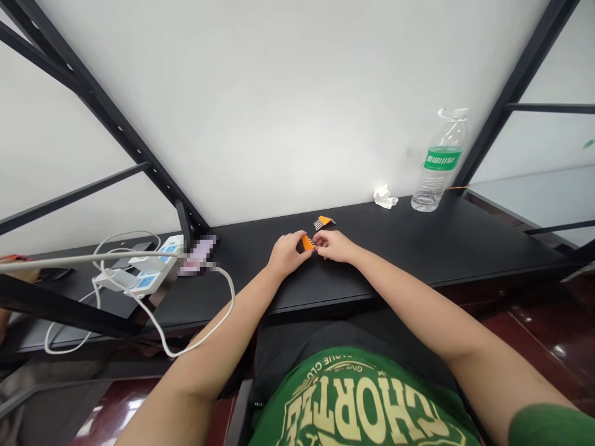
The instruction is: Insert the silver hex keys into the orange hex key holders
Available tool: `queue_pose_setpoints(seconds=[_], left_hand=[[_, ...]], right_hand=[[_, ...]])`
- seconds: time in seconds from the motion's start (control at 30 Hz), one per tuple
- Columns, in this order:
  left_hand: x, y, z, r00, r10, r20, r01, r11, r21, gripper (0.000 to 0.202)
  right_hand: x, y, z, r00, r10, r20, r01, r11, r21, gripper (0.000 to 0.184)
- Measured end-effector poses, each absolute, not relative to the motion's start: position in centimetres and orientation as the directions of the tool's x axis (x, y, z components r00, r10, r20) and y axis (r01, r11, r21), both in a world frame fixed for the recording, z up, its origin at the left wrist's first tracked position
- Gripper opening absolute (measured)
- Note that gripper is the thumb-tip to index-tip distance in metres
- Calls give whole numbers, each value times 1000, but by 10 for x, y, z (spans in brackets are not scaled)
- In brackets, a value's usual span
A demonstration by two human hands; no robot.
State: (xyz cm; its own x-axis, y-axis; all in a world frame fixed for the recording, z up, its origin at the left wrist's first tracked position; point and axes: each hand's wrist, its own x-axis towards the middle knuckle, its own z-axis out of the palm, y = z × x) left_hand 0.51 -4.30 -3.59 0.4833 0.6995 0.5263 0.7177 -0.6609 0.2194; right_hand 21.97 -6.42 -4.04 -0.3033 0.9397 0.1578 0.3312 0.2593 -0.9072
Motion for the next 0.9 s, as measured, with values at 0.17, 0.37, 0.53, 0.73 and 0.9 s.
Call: queue_pose_setpoints(seconds=[0.17, 0.37, 0.53, 0.73, 0.9], left_hand=[[4, -42, -37, 491, 694, 526, 719, -664, 206, 43], [5, -42, -35, 492, 703, 513, 698, -671, 250, 44], [5, -42, -33, 451, 737, 504, 647, -659, 385, 45], [5, -42, -32, 418, 747, 516, 575, -658, 487, 48], [6, -43, -32, 410, 734, 541, 518, -676, 524, 49]], right_hand=[[218, -67, -31, -290, 955, 65, 363, 173, -916, 15], [224, -70, -23, -363, 930, -55, 286, 55, -957, 7], [228, -64, -29, -436, 897, -72, 38, -62, -997, 24], [230, -64, -29, -481, 875, -58, -125, -134, -983, 29], [232, -71, -19, -499, 865, -62, -198, -184, -963, 32]])
